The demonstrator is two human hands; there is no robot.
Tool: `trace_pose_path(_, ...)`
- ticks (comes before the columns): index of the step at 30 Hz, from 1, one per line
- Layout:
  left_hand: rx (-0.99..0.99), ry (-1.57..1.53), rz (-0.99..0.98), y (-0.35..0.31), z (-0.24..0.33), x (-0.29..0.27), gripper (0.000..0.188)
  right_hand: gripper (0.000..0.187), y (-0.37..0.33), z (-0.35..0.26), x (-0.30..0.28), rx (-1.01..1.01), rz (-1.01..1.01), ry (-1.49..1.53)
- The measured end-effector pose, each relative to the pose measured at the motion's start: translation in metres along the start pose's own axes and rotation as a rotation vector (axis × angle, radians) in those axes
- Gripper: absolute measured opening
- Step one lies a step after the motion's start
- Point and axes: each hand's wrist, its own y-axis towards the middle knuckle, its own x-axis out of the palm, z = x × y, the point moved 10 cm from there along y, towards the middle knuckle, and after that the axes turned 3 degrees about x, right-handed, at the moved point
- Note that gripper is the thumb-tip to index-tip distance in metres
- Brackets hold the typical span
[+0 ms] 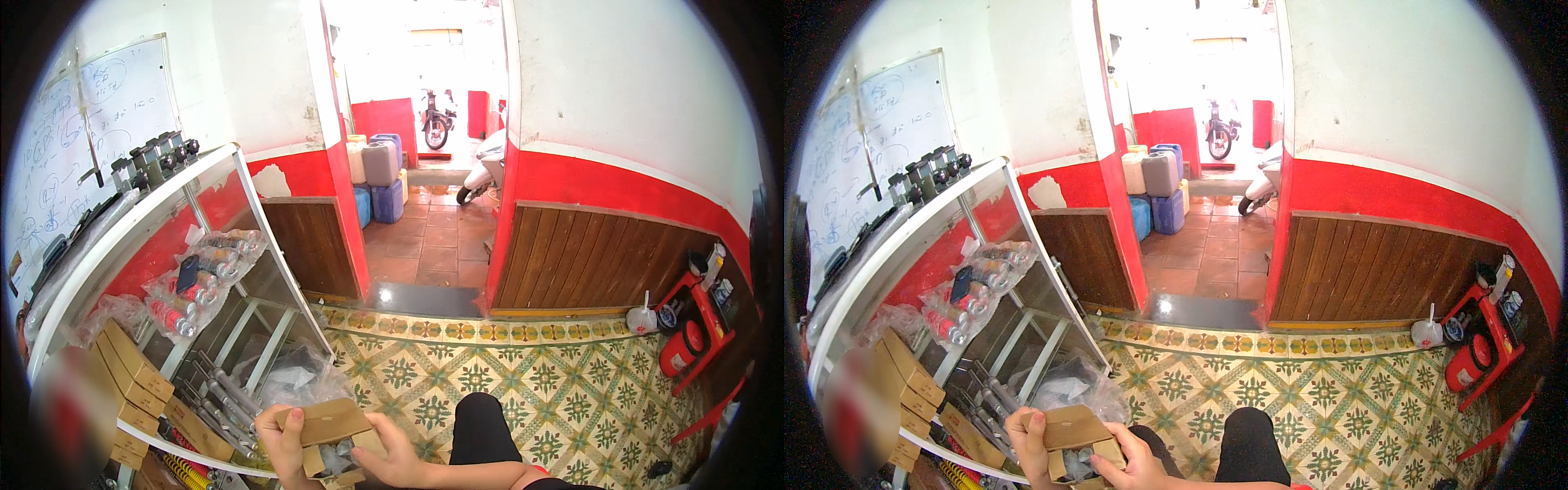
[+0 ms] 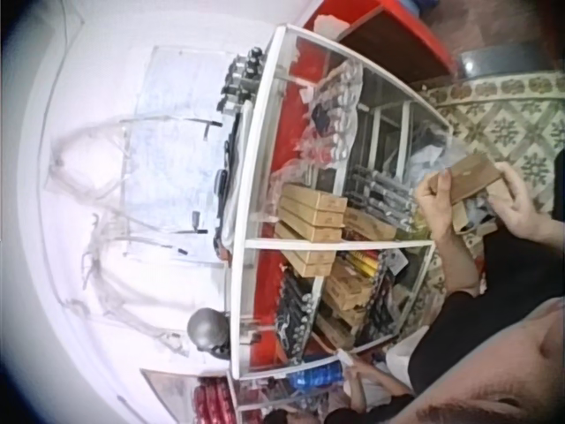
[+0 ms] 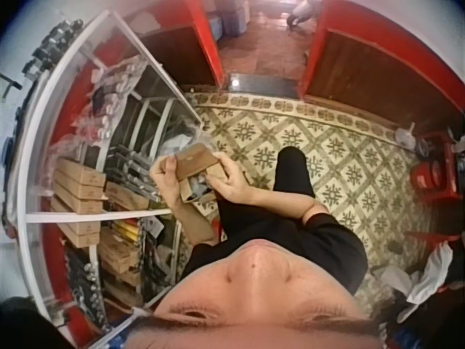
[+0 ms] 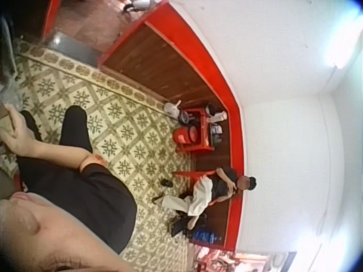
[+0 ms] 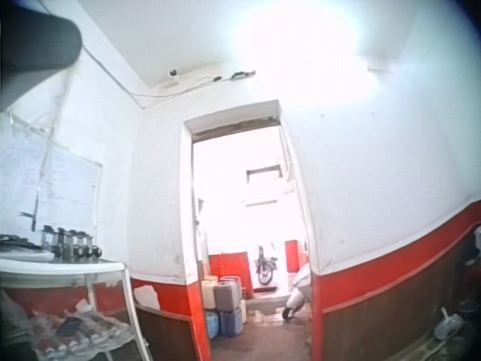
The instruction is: The person sits on a stool in a workshop and repeatedly picks up cardboard boxes from a glass display cabinet. They open the boxes and remove plastic-wrapped motorcycle suspension springs, placing the unwrapped items on the floor.
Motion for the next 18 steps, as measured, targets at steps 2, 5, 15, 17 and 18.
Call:
trace_pose_path(2, -0.052, -0.044, -0.015, -0.003, -0.008, 0.000, 0.028, 0.051, -0.001, -0.015, 0.003, -0.105, -0.025, -0.004)
trace_pose_path(5, 0.136, -0.114, 0.014, -0.009, -0.018, -0.018, 0.026, 0.060, 0.002, -0.043, 0.008, -0.248, -0.033, -0.023)
trace_pose_path(15, 0.406, 0.148, -0.093, -0.054, 0.033, 0.001, 0.053, 0.053, 0.003, -0.024, -0.005, -0.240, 0.039, 0.250)
trace_pose_path(17, 0.435, 0.221, -0.128, -0.053, 0.038, 0.009, 0.058, 0.053, 0.003, -0.021, -0.004, -0.208, 0.073, 0.313)
trace_pose_path(18, 0.290, 0.079, -0.143, -0.053, 0.023, 0.011, 0.066, 0.052, 0.005, -0.023, -0.004, -0.208, 0.065, 0.332)
